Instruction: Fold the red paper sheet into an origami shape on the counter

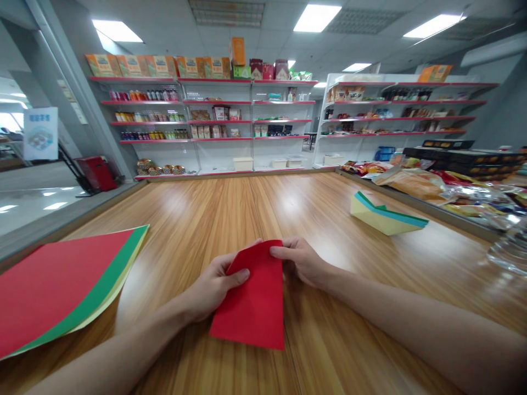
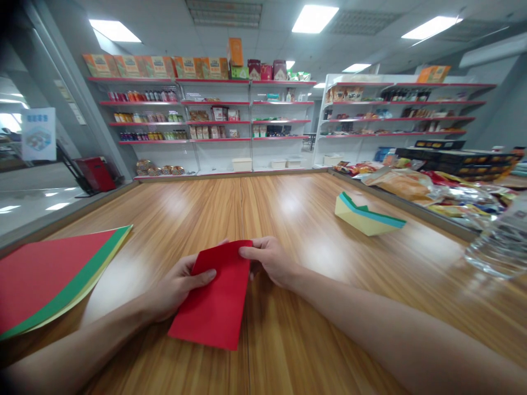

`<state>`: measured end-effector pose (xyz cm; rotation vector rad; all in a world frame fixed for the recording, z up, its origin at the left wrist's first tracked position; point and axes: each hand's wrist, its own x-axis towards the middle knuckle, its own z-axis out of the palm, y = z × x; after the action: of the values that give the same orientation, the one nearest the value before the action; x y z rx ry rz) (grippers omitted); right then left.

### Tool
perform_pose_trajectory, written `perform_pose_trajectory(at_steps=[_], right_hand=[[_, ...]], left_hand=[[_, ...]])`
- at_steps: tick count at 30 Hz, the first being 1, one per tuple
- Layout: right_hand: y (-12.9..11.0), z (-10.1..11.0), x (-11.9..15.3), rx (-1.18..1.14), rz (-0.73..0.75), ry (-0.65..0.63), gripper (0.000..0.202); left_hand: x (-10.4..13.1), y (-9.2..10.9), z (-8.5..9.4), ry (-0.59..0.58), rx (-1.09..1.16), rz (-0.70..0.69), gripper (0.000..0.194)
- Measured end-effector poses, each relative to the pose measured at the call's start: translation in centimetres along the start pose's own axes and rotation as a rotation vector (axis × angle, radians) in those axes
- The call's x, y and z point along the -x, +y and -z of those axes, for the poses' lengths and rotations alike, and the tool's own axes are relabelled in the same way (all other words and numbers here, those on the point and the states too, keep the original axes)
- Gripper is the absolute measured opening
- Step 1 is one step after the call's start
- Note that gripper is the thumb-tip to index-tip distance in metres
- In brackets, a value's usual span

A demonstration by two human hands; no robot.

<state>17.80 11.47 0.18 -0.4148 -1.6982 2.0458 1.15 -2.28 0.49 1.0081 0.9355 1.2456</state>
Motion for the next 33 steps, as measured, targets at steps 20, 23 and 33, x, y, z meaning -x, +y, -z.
perform_pose_trajectory(at_steps=[20,23,33], right_hand=[[1.3,0.4,-0.5,0.024,0.043,0.023,0.051],[1.5,0.5,-0.9,0.008,0.055,0.116,0.054],[-6.4,-2.0,4.8,0.462,0.780,0.486,0.033]], left_hand=[[-0.1,0.4,-0.6,0.008,0.007,0.036,0.039],[-0.1,0.4,-0.5,0.031,0.022,0.041,0.038],[-0.3,0.0,0.2,0.088,0.007,0.055,0.031]])
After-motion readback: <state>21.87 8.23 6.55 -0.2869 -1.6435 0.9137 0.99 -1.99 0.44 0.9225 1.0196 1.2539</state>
